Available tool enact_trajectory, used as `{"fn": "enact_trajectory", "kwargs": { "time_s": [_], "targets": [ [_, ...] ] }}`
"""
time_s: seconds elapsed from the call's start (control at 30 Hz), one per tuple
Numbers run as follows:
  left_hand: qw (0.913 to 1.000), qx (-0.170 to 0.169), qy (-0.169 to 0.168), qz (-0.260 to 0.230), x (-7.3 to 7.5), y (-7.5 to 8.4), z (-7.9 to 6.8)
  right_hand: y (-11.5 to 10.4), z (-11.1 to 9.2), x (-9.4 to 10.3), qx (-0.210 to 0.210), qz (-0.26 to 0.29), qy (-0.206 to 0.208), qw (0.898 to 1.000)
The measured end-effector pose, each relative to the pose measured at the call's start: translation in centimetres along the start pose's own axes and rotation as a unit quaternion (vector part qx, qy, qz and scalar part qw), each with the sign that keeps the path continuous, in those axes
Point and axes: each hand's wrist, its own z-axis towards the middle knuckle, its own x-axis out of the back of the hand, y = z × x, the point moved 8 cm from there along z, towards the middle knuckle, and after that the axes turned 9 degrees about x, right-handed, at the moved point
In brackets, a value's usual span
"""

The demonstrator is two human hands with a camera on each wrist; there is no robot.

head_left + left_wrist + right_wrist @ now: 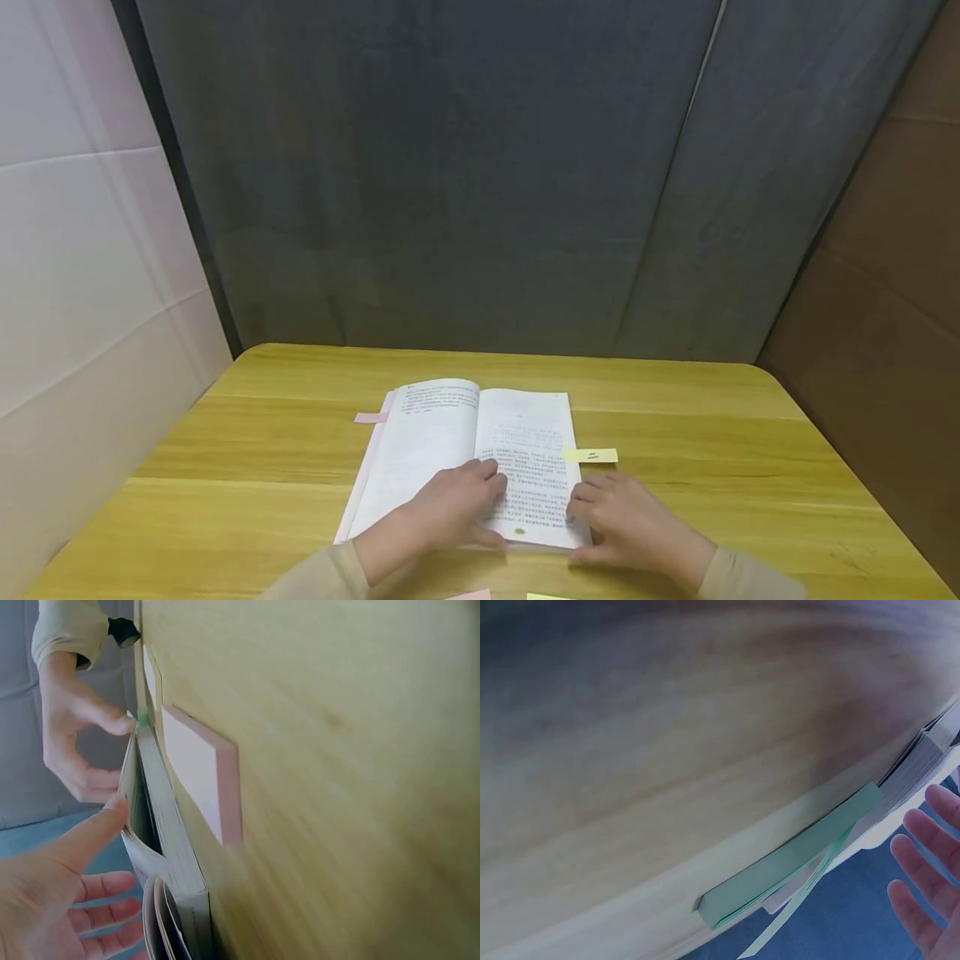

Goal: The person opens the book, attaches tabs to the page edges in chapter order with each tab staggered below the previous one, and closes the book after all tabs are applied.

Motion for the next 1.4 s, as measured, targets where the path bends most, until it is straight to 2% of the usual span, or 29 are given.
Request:
{"fn": "enact_trajectory", "kwargs": {
  "time_s": [0.2, 0.37, 0.53, 0.67, 0.77, 0.87, 1.03, 1.2, 1.33, 1.4],
  "targets": [
    [0.999, -0.004, 0.027, -0.035, 0.8, -0.7, -0.7, -0.3, 0.0, -0.1, 0.007, -0.012, -0.005, 1.0],
    [0.9958, -0.037, 0.076, -0.037, 1.8, -0.6, -1.7, -0.3, 0.1, -0.3, 0.01, -0.02, -0.001, 1.0],
    [0.9858, -0.103, 0.133, 0.007, 2.5, 0.3, -2.7, -0.3, 0.1, -0.5, 0.014, -0.023, -0.004, 1.0],
    [0.9761, -0.139, 0.15, 0.071, 2.7, 1.3, -3.3, -0.2, 0.1, -0.6, 0.015, -0.023, -0.014, 1.0],
    [0.9697, -0.147, 0.157, 0.116, 2.8, 1.6, -3.7, -0.2, 0.2, -0.7, 0.011, -0.018, -0.022, 1.0],
    [0.9662, -0.14, 0.151, 0.155, 2.6, 1.4, -3.8, -0.2, 0.2, -0.7, 0.008, -0.017, -0.024, 1.0],
    [0.9648, -0.102, 0.144, 0.195, 2.4, 0.3, -3.5, -0.2, 0.2, -0.8, 0.006, -0.012, -0.021, 1.0],
    [0.9664, -0.067, 0.145, 0.202, 2.3, -0.6, -3.3, -0.2, 0.2, -0.7, 0.007, -0.009, -0.02, 1.0],
    [0.9665, -0.054, 0.148, 0.202, 2.4, -0.7, -3.1, -0.2, 0.2, -0.6, 0.008, -0.008, -0.02, 1.0],
    [0.9696, -0.052, 0.144, 0.191, 2.3, -0.5, -2.9, -0.2, 0.2, -0.6, 0.007, -0.007, -0.024, 1.0]
  ]
}}
